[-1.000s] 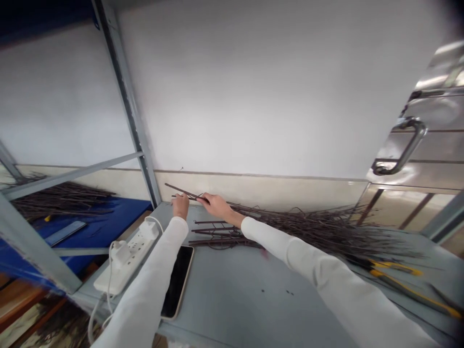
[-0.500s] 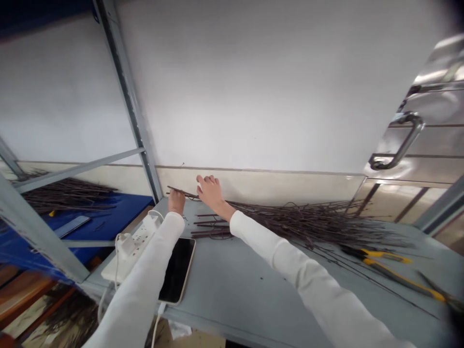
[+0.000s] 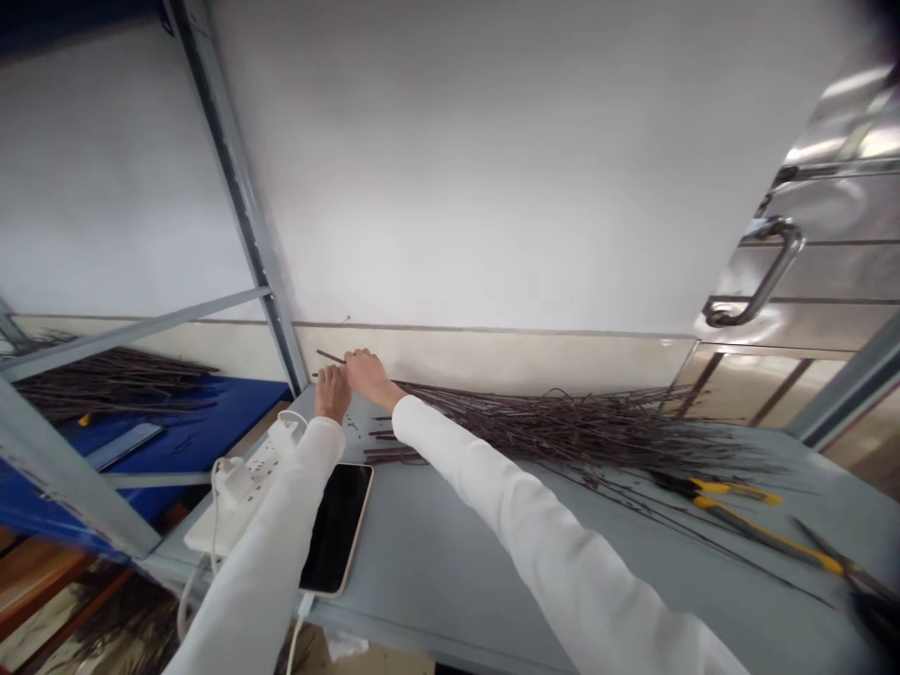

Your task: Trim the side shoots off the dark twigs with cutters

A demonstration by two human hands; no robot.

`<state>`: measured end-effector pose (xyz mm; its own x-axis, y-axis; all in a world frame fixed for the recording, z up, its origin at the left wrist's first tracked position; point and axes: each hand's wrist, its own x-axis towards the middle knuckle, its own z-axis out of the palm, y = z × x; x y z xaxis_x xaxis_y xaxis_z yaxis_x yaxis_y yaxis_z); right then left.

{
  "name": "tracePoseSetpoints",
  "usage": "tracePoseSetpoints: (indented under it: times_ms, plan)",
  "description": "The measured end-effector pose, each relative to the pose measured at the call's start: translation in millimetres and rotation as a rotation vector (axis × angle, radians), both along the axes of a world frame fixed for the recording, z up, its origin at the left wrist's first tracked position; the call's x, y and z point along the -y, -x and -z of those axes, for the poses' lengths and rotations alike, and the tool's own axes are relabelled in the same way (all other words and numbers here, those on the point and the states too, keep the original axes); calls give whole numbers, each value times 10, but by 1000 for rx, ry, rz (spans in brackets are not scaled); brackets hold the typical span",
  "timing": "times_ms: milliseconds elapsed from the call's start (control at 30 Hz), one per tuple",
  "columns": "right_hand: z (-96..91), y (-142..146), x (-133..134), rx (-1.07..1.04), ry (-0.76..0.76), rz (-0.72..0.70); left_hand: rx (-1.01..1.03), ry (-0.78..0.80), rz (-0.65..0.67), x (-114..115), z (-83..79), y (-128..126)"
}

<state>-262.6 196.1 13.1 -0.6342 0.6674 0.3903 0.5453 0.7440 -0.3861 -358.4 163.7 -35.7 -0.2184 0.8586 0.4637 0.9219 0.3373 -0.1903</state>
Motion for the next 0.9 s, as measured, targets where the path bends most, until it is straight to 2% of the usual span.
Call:
tracePoseSetpoints:
  times_ms: [167, 333, 567, 767, 900]
  plan:
    - [-10, -117, 123, -127, 6, -41, 24, -12, -33, -57, 47, 29]
    - [-34, -400, 216, -220, 27, -241, 22, -29, -63, -209, -30, 14]
    - [-333, -871, 245, -516, 25, -391, 31, -90, -72, -316, -158, -74]
    - [-525, -1009, 322, -699, 98, -494, 10, -128, -39, -263, -303, -97]
    - [-673, -1046, 239, -797, 168, -515, -4, -145, -14, -167, -337, -137]
